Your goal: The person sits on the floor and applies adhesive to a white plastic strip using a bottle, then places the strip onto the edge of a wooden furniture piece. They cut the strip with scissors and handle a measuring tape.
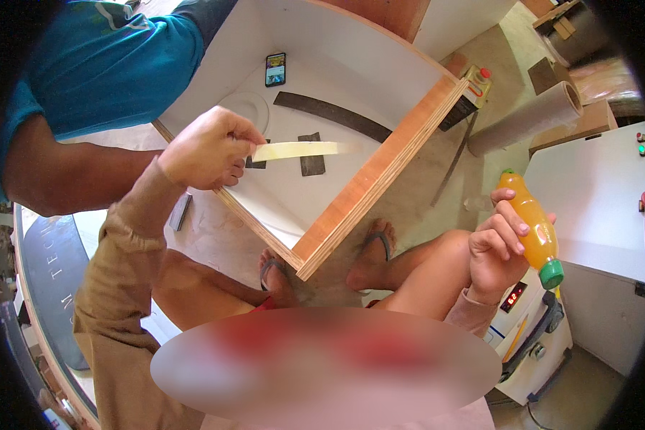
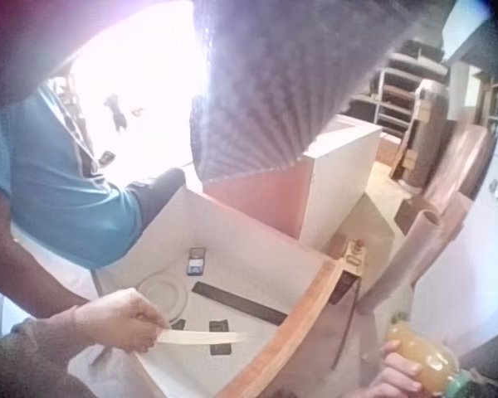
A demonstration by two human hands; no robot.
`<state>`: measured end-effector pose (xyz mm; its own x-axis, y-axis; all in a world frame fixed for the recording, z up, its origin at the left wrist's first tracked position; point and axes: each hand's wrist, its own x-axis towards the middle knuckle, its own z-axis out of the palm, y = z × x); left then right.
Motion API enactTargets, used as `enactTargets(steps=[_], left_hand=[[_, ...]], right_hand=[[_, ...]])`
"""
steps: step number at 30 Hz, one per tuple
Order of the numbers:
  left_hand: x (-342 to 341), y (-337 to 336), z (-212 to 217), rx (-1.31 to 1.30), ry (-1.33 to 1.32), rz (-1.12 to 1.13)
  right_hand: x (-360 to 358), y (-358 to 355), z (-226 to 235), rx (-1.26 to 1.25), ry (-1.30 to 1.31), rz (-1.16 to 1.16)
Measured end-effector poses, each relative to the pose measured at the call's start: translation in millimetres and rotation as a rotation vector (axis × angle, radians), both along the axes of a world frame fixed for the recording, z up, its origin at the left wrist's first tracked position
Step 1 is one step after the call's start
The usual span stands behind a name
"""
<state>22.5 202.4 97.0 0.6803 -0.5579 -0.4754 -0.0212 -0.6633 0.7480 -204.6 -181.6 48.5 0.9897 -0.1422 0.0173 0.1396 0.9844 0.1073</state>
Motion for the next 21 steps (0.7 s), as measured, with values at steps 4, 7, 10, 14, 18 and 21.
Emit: enactTargets(steps=[4,7,10,14,18,21], left_hand=[[48.9,-16.0,-10.0,0.208,-0.258,-0.231],[93.2,-28.5,-29.3,0.31,-0.421,-0.292],[154.6,-25.3,-58.9,0.506,-0.365,-0.342],[254.0,23.8,-122.7,0.748,-0.205,-0.397],[330.2,84.3,-183.4,0.384,-0.061,-0.572],[345.9,90.2,-204.5,0.539,-0.085,-0.348]], right_hand=[[1.8,-0.9,-2.1,-0.025,-0.01,0.028],[2.7,1.3,-2.5,-0.024,-0.016,0.047],[3.7,3.8,-1.1,-0.009,-0.023,0.053],[7.2,4.0,-0.9,-0.006,-0.008,0.038],[12.1,1.8,-2.7,-0.018,0.008,0.036],[16.6,0.8,-4.0,-0.021,0.039,0.03]])
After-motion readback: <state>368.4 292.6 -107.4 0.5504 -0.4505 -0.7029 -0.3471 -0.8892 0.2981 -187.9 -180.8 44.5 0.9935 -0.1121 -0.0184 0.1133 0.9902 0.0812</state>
